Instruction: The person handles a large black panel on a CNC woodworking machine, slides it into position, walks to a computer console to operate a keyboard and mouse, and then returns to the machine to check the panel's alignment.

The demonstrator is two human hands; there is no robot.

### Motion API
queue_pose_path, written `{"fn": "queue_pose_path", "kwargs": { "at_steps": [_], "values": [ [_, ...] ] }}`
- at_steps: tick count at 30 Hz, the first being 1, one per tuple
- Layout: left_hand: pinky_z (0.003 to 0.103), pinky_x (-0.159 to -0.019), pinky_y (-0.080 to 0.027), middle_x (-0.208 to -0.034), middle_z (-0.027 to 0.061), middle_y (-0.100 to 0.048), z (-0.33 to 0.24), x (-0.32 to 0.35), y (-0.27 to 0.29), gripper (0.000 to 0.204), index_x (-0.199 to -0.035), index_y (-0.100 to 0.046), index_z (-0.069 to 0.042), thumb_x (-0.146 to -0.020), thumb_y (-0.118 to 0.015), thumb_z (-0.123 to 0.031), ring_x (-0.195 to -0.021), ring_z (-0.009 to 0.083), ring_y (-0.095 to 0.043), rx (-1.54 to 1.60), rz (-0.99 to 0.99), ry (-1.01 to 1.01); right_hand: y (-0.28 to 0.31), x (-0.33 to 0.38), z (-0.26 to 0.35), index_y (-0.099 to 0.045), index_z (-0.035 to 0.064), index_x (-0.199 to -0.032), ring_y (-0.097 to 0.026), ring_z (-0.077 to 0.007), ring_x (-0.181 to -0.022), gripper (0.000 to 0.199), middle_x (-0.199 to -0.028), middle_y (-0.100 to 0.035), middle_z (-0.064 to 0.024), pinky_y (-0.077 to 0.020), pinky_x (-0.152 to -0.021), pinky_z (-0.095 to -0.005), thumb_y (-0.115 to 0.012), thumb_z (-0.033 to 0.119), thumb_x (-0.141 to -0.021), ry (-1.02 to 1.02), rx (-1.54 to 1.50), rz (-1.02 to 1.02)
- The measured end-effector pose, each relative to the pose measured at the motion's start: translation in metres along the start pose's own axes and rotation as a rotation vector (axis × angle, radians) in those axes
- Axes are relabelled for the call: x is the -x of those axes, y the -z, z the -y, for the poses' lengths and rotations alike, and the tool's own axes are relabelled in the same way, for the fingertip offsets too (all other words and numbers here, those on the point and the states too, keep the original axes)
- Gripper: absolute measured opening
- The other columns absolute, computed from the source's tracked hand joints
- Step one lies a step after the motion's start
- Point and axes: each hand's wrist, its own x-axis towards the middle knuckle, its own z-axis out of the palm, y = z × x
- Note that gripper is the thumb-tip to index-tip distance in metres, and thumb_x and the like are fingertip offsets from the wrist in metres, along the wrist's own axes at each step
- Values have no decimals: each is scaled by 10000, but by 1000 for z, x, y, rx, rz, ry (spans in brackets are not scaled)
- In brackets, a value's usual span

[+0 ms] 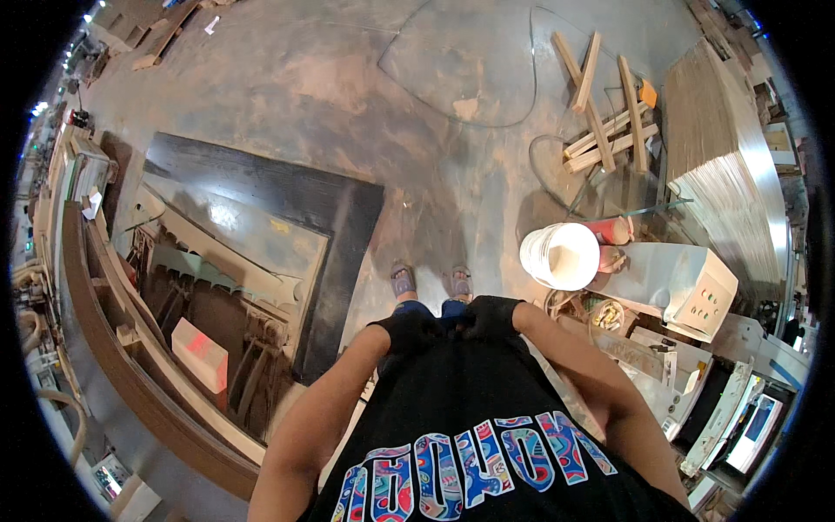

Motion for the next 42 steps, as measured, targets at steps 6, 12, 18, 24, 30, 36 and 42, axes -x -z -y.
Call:
{"fn": "queue_pose_path", "kwargs": {
  "at_steps": [6,12,18,24,30,36,42],
  "values": [
    [361,-789,-505,-948,137,-704,14,-4,-15,238,-1018,-732,-121,-821,-643,-220,-871,279,-665,-134,-90,-227,-15,-6,-21,-697,40,-983,-647,-254,-844,357,-916,-702,-146,-481,-827,-341,-678,319,-760,45,14,-70],
    [381,-852,-492,-1018,150,-692,-25,14,-2,276,-1081,-702,-131,-869,-603,-276,-924,302,-655,-149,-65,-91,-15,0,-22,-703,43,-971,-645,-242,-837,357,-925,-704,-151,-480,-830,-332,-666,343,-782,-49,-51,-77],
    [362,-848,-502,-990,153,-700,-20,16,-11,288,-1044,-709,-56,-868,-610,-262,-909,295,-666,-37,-146,-42,-11,10,-3,-684,99,-1076,-653,-294,-912,360,-1003,-700,-152,-483,-871,-361,-655,335,-806,-143,-20,-59],
    [363,-834,-506,-983,163,-697,-37,24,-8,280,-1016,-710,-50,-857,-627,-265,-906,302,-667,-41,-235,-58,-19,16,-13,-702,109,-1063,-662,-274,-923,353,-1005,-705,-140,-482,-890,-337,-668,354,-810,-147,-111,-182],
    [333,-796,-520,-906,142,-706,-28,40,-12,277,-1048,-700,-34,-864,-636,-231,-831,236,-676,169,-509,-11,-27,28,-30,-708,62,-1042,-661,-225,-906,365,-999,-703,-159,-489,-855,-305,-683,367,-843,-144,-443,-486],
    [323,-751,-524,-952,47,-657,34,75,-16,376,-1223,-611,-26,-903,-659,-217,-826,174,-638,1176,-808,-125,-30,55,-59,-640,0,-1098,-686,-239,-880,286,-985,-691,-123,-537,-740,-313,-665,199,-895,-23,-1167,-982],
    [242,-584,-423,-854,-27,-583,91,156,-32,338,-1221,-560,-73,-964,-582,-290,-640,108,-523,1537,-1073,-226,-29,116,-90,-625,74,-1147,-600,-130,-698,259,-970,-667,-38,-452,-572,-236,-579,238,-952,40,-1369,-1561]
  ]
}}
